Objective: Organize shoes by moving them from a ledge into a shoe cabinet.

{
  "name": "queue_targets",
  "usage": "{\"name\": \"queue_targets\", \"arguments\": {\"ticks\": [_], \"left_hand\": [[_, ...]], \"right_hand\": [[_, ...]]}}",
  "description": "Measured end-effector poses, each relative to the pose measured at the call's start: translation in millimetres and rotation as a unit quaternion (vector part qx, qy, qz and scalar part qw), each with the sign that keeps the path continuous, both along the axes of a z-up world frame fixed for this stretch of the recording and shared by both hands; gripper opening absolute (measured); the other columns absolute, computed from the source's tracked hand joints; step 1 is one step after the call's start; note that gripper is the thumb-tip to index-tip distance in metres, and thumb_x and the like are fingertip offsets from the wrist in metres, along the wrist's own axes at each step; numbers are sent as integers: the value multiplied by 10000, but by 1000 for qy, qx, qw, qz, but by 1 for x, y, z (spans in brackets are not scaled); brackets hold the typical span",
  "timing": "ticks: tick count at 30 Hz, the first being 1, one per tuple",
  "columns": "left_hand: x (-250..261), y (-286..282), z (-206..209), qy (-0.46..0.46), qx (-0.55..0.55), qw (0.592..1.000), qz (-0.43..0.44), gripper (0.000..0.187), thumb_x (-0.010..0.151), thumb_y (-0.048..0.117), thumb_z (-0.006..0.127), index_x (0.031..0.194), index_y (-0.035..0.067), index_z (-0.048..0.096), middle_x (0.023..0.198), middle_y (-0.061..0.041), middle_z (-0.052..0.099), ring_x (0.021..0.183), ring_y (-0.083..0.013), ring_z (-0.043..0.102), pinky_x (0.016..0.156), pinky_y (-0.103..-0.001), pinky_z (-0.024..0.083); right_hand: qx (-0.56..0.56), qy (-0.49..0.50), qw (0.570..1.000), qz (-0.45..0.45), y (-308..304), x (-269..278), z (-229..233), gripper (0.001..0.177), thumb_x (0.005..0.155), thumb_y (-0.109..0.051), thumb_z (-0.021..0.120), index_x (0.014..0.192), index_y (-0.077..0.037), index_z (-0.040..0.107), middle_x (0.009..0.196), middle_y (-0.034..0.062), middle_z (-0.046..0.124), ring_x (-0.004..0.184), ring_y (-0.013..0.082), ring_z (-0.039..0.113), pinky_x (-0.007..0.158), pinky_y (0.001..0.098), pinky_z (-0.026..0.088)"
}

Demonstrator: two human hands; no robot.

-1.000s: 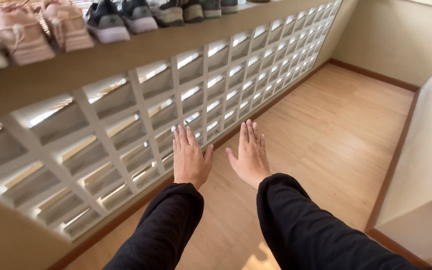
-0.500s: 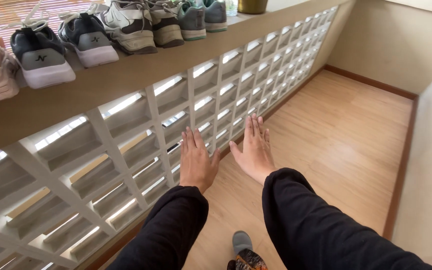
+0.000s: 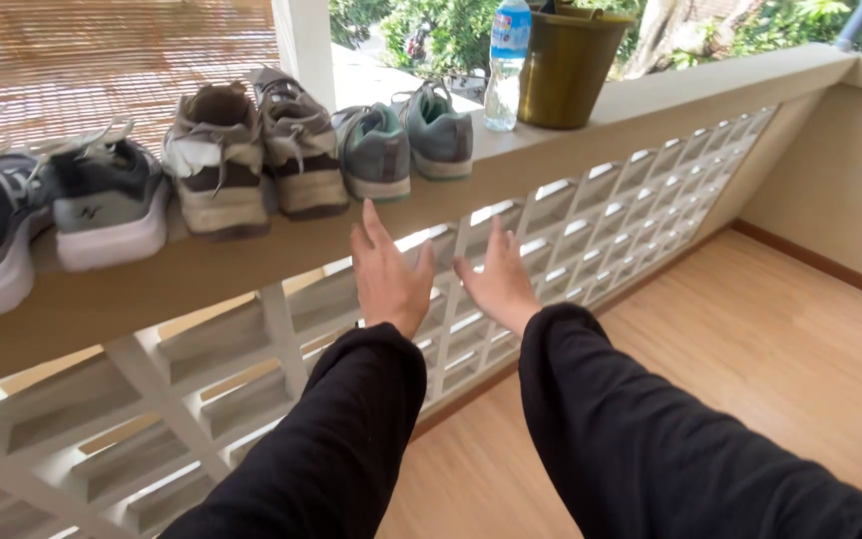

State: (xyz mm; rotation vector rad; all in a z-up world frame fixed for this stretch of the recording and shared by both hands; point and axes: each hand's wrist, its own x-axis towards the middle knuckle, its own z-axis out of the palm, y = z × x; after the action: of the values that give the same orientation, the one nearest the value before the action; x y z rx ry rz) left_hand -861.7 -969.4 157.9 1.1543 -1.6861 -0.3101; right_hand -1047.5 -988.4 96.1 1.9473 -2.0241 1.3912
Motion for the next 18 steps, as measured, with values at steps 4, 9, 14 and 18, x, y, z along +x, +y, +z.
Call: {"name": "queue_targets", "arguments": {"ticks": [4, 9, 14, 18], "left_hand": [[-41, -69, 23, 119, -10, 992, 50, 965, 850, 436, 767, 1539, -36, 283, 1486, -336, 420, 1367, -461, 446, 1127, -499, 381], [-50, -109, 59, 546, 307, 780, 1, 1085, 708, 703, 795, 1409, -66, 485, 1412, -140, 624, 1268, -265, 625, 1091, -390, 470], [-46, -146, 64, 610, 316, 718, -115, 930, 634, 673, 741, 1393, 156, 596, 1359, -22, 643, 1165, -217, 591, 991, -443, 451], [-44, -174, 50, 604, 258, 748, -99, 854, 643, 611, 820, 1334, 127, 691, 1288, -15, 722, 1132, -182, 641, 1009, -370, 456]], "right_hand": [[80, -150, 985, -8, -53, -30, 59, 1135, 808, -662, 709, 1589, 0, 218, 1553, 307, 416, 1475, 431, 428, 1196, 502, 393], [234, -549, 797, 100, -81, -34, 124, 1139, 701, -743, 640, 1613, -217, 207, 1553, 274, 342, 1379, 505, 460, 1109, 572, 428], [244, -649, 709, 125, -124, -33, 142, 1126, 739, -717, 722, 1579, -162, 218, 1567, 288, 357, 1376, 554, 428, 1139, 599, 382], [263, -649, 693, 170, -152, -34, 140, 927, 688, -658, 768, 1428, -166, 505, 1465, 180, 552, 1324, 408, 527, 1099, 586, 424]]}}
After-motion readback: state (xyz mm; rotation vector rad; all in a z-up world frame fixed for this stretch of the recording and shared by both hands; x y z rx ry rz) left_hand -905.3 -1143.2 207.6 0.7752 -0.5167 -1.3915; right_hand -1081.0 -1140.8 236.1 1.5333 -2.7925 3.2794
